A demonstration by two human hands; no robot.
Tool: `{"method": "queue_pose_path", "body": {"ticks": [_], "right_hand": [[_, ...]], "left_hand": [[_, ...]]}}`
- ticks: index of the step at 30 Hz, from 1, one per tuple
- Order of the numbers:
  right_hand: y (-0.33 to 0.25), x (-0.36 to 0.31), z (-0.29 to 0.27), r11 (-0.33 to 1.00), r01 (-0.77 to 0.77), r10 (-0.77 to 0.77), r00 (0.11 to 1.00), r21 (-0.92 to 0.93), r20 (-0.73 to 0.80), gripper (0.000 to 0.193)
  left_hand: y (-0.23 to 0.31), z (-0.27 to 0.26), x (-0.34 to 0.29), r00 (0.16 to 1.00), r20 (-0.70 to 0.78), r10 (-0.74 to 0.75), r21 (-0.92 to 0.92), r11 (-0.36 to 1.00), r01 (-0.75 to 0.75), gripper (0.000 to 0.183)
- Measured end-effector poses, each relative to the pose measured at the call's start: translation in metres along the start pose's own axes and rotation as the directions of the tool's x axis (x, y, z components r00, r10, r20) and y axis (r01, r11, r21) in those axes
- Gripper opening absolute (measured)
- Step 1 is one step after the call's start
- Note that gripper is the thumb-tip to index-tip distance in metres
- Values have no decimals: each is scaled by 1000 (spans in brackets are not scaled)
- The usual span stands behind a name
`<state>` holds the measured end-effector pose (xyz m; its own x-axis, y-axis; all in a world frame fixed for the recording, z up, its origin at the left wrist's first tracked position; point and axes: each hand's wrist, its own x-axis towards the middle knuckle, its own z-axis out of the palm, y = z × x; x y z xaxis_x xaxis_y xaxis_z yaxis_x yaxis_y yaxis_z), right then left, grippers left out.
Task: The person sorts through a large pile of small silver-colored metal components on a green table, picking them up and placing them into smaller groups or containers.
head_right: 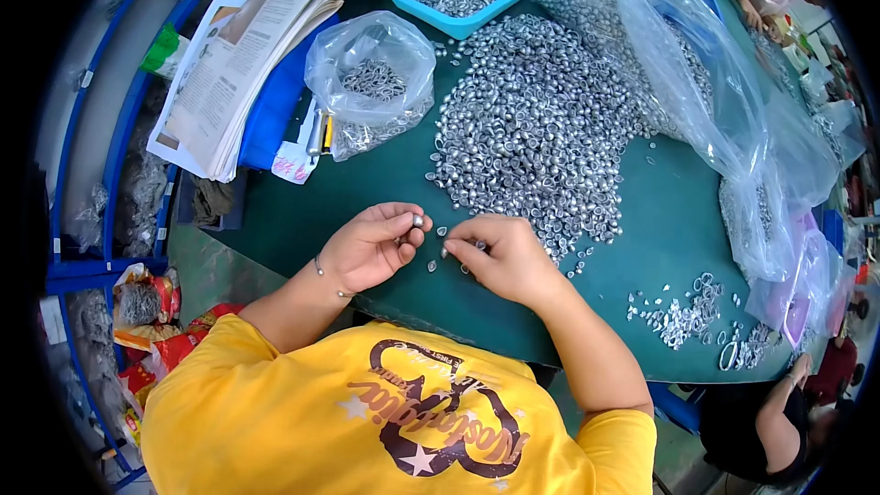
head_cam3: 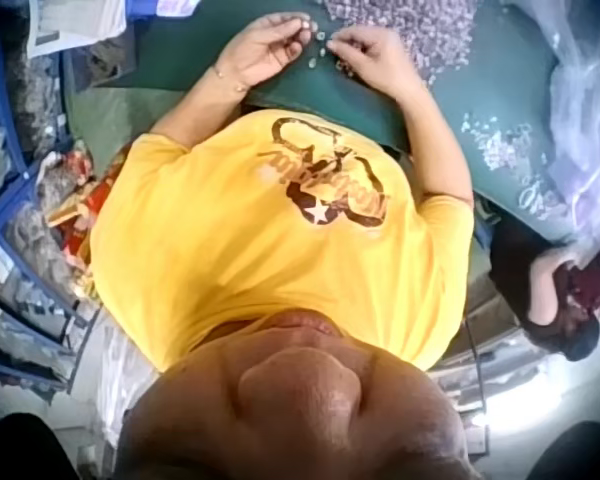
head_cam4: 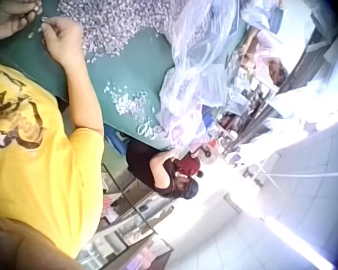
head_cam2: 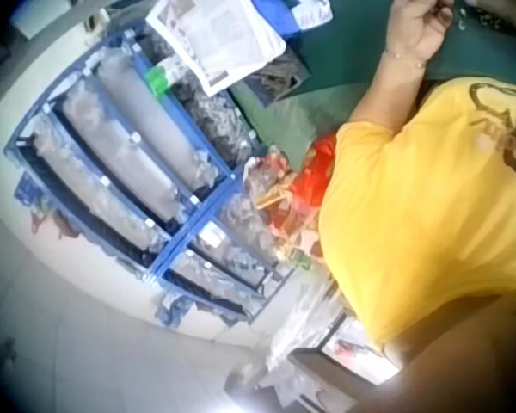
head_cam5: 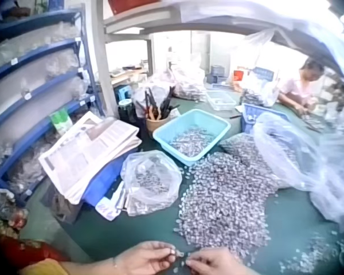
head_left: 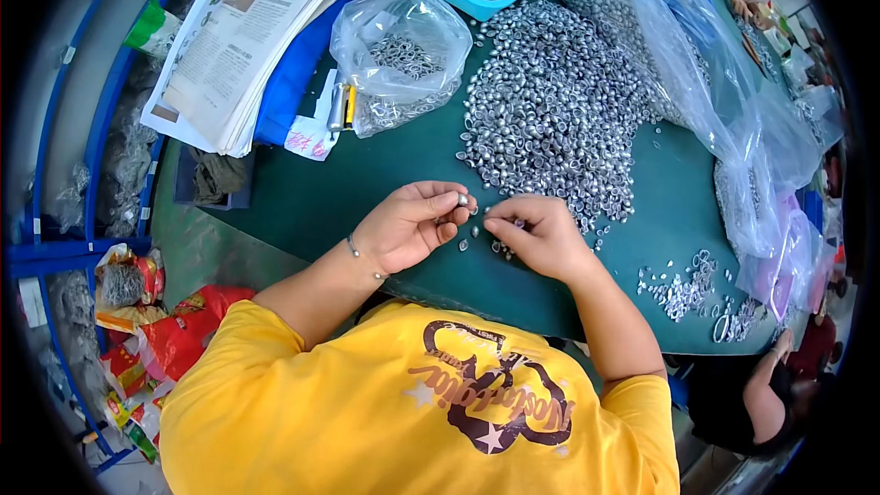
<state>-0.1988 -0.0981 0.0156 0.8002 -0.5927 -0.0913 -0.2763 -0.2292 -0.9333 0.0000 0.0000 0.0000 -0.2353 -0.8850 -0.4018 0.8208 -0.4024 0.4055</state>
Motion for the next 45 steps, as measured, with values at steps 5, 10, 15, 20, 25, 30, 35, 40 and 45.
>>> {"method": "queue_pose_path", "body": {"ticks": [5,10,15,20,25,30,35,40,45], "right_hand": [[-4,12,22,745,217,-286,958,-632,-8,8],[0,11,15,871,261,-325,941,-416,-91,9],[-8,-3,-4,932,50,-62,998,360,22,8],[9,-22,-21,312,-27,-136,988,950,72,15],[2,-32,-22,727,-186,205,977,661,49,12],[-4,-26,2,986,57,-76,990,-157,-120,9],[-4,-22,17,872,168,-246,962,-460,-116,9],[-2,-16,23,792,183,-284,955,-583,-87,8],[1,-16,17,895,235,-311,938,-379,-153,10]], "left_hand": [[3,-1,-6,996,-89,-16,-108,994,6,11],[1,-4,-9,998,-66,4,-161,987,-15,11],[5,-4,-10,1000,-27,-2,-196,981,-4,10],[13,2,-13,998,18,57,-99,994,-55,18],[15,5,-19,998,5,66,279,958,-64,21],[2,5,-9,996,-55,73,28,997,-72,24],[-1,11,-9,952,-204,229,612,789,-59,9],[-8,13,1,834,231,501,970,-55,-236,12],[-15,16,13,755,410,512,906,-328,-269,21]]}}
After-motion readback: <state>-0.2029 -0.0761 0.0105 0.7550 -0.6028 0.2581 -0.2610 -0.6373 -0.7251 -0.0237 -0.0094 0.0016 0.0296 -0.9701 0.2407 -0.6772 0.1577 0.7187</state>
